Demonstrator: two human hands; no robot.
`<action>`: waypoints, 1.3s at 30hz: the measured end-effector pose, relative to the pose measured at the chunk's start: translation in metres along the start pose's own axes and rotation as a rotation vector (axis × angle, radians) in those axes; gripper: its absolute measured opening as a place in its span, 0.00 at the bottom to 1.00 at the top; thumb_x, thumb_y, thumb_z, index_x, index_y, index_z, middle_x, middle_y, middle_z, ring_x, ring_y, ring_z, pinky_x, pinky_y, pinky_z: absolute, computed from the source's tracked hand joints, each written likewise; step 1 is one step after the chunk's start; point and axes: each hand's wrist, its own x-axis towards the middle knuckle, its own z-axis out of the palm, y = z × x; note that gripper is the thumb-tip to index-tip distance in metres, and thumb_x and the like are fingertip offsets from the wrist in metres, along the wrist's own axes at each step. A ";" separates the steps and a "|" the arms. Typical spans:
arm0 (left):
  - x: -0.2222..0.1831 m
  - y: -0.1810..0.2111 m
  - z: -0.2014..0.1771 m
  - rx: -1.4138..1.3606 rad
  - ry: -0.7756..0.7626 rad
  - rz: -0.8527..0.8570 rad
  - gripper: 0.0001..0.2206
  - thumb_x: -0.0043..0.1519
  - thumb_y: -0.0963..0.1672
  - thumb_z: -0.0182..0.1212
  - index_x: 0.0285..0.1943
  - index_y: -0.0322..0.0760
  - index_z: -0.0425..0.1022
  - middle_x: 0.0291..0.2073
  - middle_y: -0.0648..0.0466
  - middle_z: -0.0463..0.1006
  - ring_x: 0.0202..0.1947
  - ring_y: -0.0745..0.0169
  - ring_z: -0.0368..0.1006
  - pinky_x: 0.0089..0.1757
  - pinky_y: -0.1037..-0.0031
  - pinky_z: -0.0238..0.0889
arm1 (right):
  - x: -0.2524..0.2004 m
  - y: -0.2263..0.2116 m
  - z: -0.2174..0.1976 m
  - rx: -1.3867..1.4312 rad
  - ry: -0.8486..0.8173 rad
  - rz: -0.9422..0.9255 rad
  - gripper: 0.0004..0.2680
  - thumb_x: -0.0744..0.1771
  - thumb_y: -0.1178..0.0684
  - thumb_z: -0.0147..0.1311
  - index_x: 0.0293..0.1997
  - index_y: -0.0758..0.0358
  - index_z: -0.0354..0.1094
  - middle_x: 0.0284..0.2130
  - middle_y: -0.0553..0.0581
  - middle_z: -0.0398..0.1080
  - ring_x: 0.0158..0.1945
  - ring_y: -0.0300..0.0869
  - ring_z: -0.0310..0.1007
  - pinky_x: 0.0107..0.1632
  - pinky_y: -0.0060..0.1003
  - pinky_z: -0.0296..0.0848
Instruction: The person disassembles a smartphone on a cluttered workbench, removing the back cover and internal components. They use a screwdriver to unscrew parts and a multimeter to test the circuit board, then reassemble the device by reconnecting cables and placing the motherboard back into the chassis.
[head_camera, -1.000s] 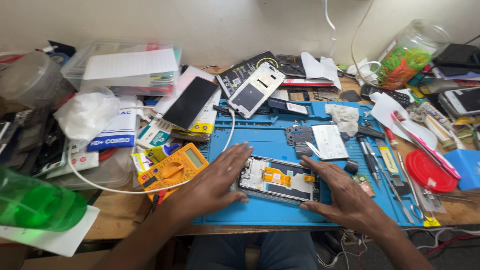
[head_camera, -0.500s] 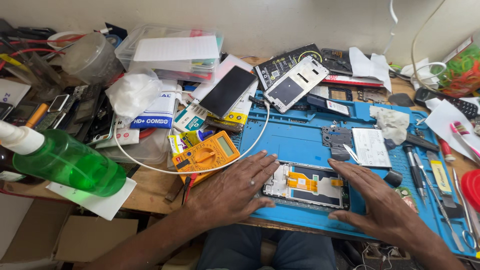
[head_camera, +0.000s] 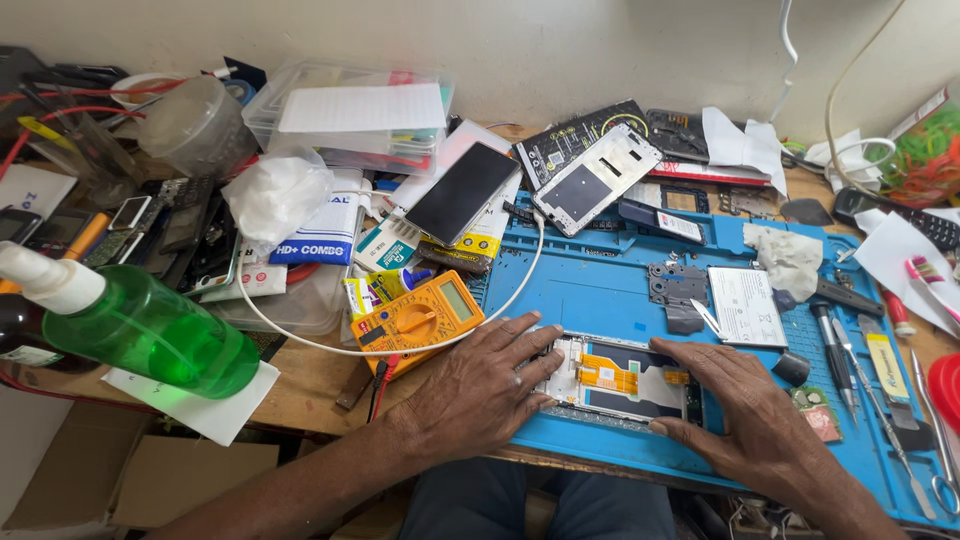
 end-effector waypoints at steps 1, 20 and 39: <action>-0.001 0.001 0.001 0.002 0.011 0.007 0.20 0.65 0.47 0.60 0.63 0.31 0.72 0.66 0.42 0.68 0.71 0.43 0.57 0.65 0.53 0.52 | 0.001 -0.001 0.001 -0.001 -0.007 0.003 0.33 0.55 0.46 0.70 0.69 0.51 0.61 0.60 0.60 0.70 0.63 0.53 0.66 0.64 0.51 0.62; -0.009 0.000 0.008 0.077 0.094 0.066 0.19 0.65 0.45 0.60 0.63 0.32 0.73 0.63 0.47 0.71 0.69 0.46 0.61 0.63 0.54 0.55 | -0.009 -0.038 0.045 -0.343 0.148 -0.399 0.33 0.67 0.24 0.37 0.69 0.66 0.51 0.69 0.61 0.52 0.74 0.46 0.44 0.74 0.49 0.36; -0.008 0.007 0.002 -0.014 0.076 0.067 0.22 0.66 0.46 0.57 0.67 0.32 0.69 0.69 0.44 0.65 0.73 0.43 0.54 0.66 0.52 0.48 | -0.026 -0.024 0.018 -0.066 0.204 -0.179 0.30 0.67 0.31 0.44 0.73 0.60 0.53 0.72 0.59 0.54 0.78 0.51 0.43 0.75 0.53 0.37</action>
